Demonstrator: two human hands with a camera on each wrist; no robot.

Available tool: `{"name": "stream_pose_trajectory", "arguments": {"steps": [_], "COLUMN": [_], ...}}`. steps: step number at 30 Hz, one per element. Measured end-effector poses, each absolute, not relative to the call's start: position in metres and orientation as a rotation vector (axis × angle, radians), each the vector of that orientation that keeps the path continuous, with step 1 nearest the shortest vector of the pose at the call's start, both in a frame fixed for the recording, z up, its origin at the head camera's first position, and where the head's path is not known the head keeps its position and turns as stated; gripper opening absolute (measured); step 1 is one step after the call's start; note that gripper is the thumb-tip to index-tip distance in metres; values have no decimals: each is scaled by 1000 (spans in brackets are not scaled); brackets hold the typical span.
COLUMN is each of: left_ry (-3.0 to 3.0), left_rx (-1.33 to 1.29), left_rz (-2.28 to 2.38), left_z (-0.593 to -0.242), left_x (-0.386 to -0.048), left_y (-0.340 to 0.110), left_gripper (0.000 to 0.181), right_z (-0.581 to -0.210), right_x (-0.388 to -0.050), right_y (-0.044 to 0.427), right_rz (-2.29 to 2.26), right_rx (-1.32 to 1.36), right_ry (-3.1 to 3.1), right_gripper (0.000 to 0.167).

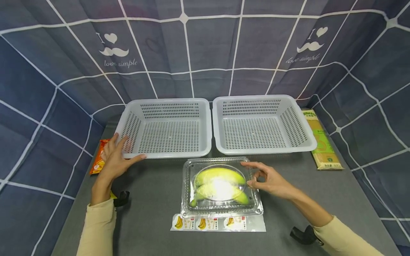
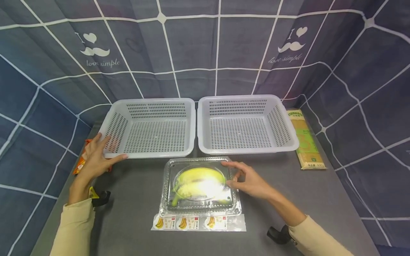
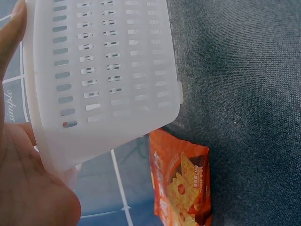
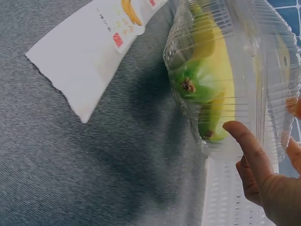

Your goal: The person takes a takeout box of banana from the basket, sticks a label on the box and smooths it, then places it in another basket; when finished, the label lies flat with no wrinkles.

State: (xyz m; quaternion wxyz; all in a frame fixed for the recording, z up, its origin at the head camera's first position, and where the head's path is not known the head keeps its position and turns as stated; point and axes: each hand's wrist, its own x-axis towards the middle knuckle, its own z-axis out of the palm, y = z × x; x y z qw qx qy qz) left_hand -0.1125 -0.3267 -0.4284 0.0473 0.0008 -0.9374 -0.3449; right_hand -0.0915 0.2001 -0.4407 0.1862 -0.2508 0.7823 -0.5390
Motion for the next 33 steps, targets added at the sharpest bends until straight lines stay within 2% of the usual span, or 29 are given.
{"name": "stream_pose_trajectory", "arguments": {"steps": [33], "left_ry": [-2872], "left_rx": [5], "left_rz": [-1067], "left_z": [-430], "left_x": [-113], "left_y": [-328], "left_gripper": [105], "right_z": [-457], "right_x": [-104], "right_y": [197], "right_rz": [-1467], "right_rx": [-592], "right_ry": [2290], "right_gripper": [62]}}
